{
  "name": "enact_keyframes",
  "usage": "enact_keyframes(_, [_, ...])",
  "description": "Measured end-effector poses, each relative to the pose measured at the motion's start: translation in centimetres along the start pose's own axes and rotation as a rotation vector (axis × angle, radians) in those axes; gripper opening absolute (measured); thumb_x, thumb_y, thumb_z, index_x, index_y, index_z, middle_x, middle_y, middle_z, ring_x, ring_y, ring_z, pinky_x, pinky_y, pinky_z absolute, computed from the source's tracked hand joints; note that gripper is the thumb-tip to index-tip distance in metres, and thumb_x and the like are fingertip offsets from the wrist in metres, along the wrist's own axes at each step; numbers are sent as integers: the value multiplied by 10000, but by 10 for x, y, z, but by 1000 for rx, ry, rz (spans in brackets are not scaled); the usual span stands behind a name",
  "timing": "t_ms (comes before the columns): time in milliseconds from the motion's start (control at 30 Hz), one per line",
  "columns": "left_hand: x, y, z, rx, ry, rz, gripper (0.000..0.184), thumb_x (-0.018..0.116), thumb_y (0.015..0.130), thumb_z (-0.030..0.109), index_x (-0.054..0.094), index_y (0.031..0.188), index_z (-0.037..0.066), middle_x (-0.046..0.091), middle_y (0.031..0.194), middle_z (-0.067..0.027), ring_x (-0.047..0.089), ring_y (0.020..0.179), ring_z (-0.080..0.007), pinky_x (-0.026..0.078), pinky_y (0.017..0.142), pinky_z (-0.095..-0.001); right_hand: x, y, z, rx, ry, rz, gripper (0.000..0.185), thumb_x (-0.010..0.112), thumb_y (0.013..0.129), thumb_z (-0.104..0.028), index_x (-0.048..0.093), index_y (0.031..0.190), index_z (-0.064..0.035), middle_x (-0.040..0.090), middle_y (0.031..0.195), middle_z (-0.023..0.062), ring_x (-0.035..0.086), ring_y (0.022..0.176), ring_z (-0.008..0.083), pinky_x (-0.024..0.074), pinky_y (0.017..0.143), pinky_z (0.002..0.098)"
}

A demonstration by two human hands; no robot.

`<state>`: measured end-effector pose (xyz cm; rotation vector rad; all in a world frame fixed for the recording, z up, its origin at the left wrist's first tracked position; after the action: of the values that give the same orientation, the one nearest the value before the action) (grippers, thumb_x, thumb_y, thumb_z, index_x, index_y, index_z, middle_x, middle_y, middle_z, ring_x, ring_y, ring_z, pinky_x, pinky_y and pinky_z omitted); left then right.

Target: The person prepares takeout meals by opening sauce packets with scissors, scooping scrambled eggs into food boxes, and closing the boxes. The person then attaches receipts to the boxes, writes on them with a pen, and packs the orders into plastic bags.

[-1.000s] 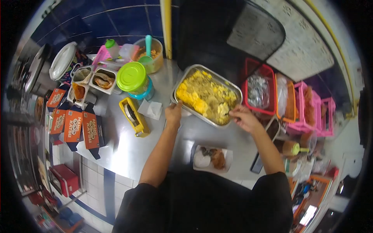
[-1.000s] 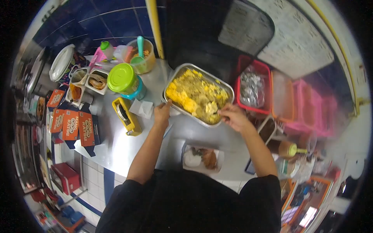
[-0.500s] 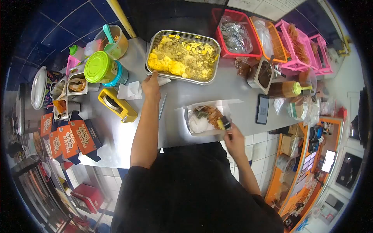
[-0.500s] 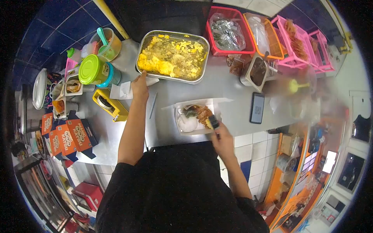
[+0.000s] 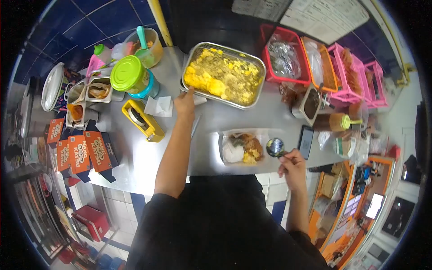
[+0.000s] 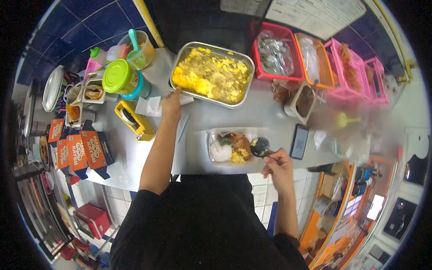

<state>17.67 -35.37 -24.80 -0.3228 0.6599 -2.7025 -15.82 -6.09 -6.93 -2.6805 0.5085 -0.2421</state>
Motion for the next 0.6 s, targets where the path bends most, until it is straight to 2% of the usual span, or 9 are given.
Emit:
enact_keyframes(33, [0,-3,3,-26,59,1,379,708,949,235,636,1145,-81,689,968,-77,653,717,-152,495,576,-287,5,10,-20,-2,9,-19,171,689,919,-21,521,945,-41,676,1078,184,645,570,141,504,442,250])
enact_keyframes(133, [3,-3,1,20,-60,-47,376,713,943,248,646,1124,-75,692,954,-82,645,695,-140,475,555,-282,39,67,-76,-203,-239,-137,158,694,921,-36,537,929,-45,675,1080,180,652,570,146,494,437,236])
enact_keyframes(167, [2,-17,16,-50,66,-32,376,715,938,240,652,1120,-82,699,942,-96,654,698,-146,476,559,-282,55,93,-84,-233,-334,-187,155,698,919,-53,544,920,-36,685,1023,183,657,567,152,507,456,256])
enact_keyframes(200, [3,-20,19,-31,43,-27,370,715,936,241,659,1108,-81,700,930,-97,654,697,-147,469,553,-282,73,121,-89,-261,-428,-238,155,702,918,-69,552,911,-28,695,966,185,663,564,157,520,476,276])
enact_keyframes(267, [7,-25,22,4,-1,-9,359,715,933,242,672,1085,-80,702,906,-98,653,693,-147,455,539,-281,112,167,-98,-477,-934,-373,121,674,890,-67,576,930,-7,699,839,202,696,604,263,553,552,361])
enact_keyframes(367, [15,-35,29,-12,-73,24,330,712,933,234,688,1026,-81,697,878,-97,642,684,-153,459,552,-289,136,222,-67,-815,-1614,-401,132,637,842,-56,591,948,8,692,791,212,705,708,370,556,623,429])
enact_keyframes(467, [9,-32,28,-40,-13,56,334,706,941,215,685,1060,-96,699,896,-96,639,710,-145,464,578,-276,146,227,-48,-727,-1428,-643,162,618,802,-54,602,948,16,693,828,235,678,790,452,557,657,462])
enact_keyframes(567, [7,-26,20,-55,5,31,357,714,945,232,682,1108,-84,700,934,-78,614,712,-123,444,581,-264,151,223,-42,-642,-1338,-658,137,651,833,-59,591,924,23,685,767,220,710,693,365,567,593,422])
enact_keyframes(600, [5,-26,19,-56,-7,40,362,715,944,235,680,1116,-81,699,938,-73,614,717,-122,445,583,-264,148,227,-40,-423,-1211,-606,131,659,848,-61,589,924,19,678,752,202,708,662,322,563,562,401])
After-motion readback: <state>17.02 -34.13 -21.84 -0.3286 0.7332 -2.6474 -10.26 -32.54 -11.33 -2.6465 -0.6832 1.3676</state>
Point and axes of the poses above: each hand's wrist, its own y-axis towards the middle knuckle, its own x-axis out of the palm, z = x × y, the point moved 5 cm from there along y, towards the middle knuckle
